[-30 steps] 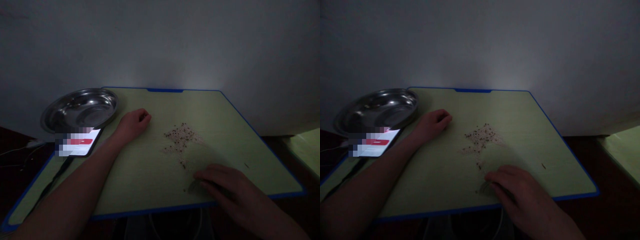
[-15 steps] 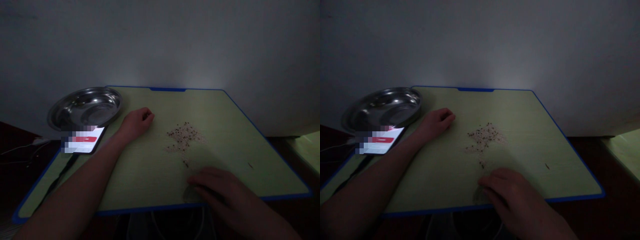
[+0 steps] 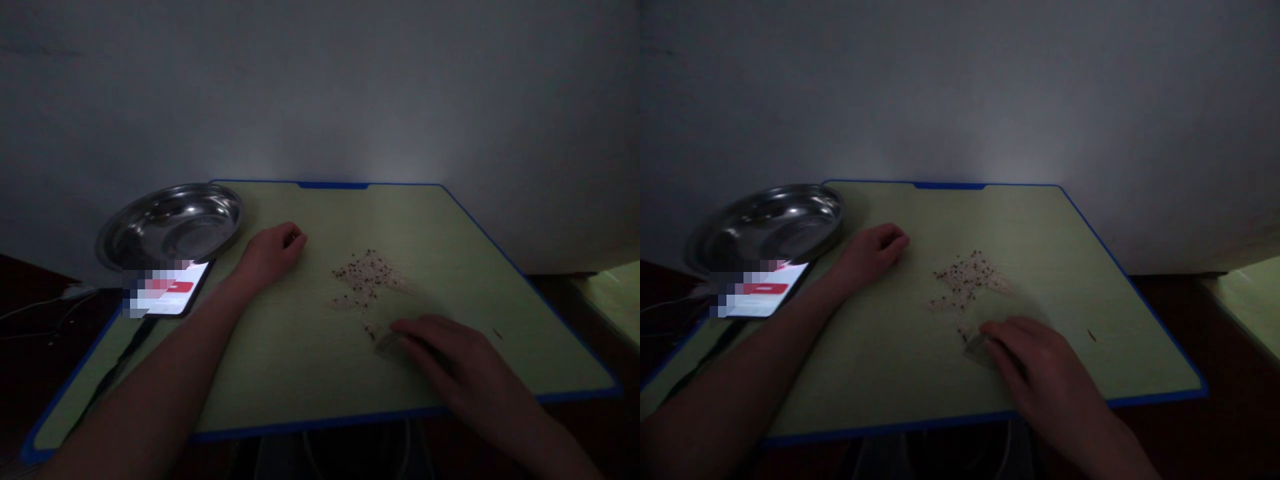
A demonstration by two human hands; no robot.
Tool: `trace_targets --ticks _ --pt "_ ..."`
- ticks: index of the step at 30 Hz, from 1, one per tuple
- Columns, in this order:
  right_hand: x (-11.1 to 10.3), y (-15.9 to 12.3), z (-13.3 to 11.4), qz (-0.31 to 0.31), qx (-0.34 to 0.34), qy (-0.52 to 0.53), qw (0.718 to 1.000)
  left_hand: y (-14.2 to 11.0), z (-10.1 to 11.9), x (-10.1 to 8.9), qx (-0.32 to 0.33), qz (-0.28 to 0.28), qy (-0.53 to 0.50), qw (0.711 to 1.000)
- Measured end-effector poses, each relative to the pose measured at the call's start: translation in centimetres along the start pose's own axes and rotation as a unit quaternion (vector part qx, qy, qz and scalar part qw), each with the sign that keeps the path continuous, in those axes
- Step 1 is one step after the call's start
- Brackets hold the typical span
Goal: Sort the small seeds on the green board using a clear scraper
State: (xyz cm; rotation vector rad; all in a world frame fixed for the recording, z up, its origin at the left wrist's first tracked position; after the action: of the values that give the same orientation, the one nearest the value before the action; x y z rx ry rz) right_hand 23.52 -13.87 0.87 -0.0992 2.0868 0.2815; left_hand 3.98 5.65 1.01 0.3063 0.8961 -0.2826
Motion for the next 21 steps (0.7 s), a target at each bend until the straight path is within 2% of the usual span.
trace_targets --ticks 4,8,13,17,21 --pt "-0.4 0.2 0.9 0.024 0.014 -0.009 1.0 0.0 -0.2 0.1 -0.005 -0.006 0.005 1.0" --pt "-0.2 0.8 0.7 0.036 0.021 0.007 0.999 0.0 -0.2 0.0 -0.01 -0.004 -0.003 1.0" --pt "0.2 1.0 -0.3 -0.001 0.003 0.039 0.999 -0.1 -0.1 0.0 -0.018 -0.009 -0.002 1.0" --pt "-0.1 0.4 -0.6 -0.001 0.008 0.034 0.999 -0.1 -0.1 0.0 -0.008 -0.009 0.001 1.0" --pt "0.7 -0.3 -1.5 -0.037 -0.016 0.038 0.999 -0.1 -0.1 0.0 -0.005 -0.005 0.01 1.0"
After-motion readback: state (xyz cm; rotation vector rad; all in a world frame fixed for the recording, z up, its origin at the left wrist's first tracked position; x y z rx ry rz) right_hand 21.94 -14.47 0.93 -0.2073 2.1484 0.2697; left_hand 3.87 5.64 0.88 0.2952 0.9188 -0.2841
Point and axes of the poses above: each hand's wrist, its own y-axis towards the middle knuckle, its own x-axis out of the palm, z = x × y, the point moved 8 cm from there along y, towards the middle knuckle, and after that the axes turned 2 degrees about -y, right-handed, at the moved point
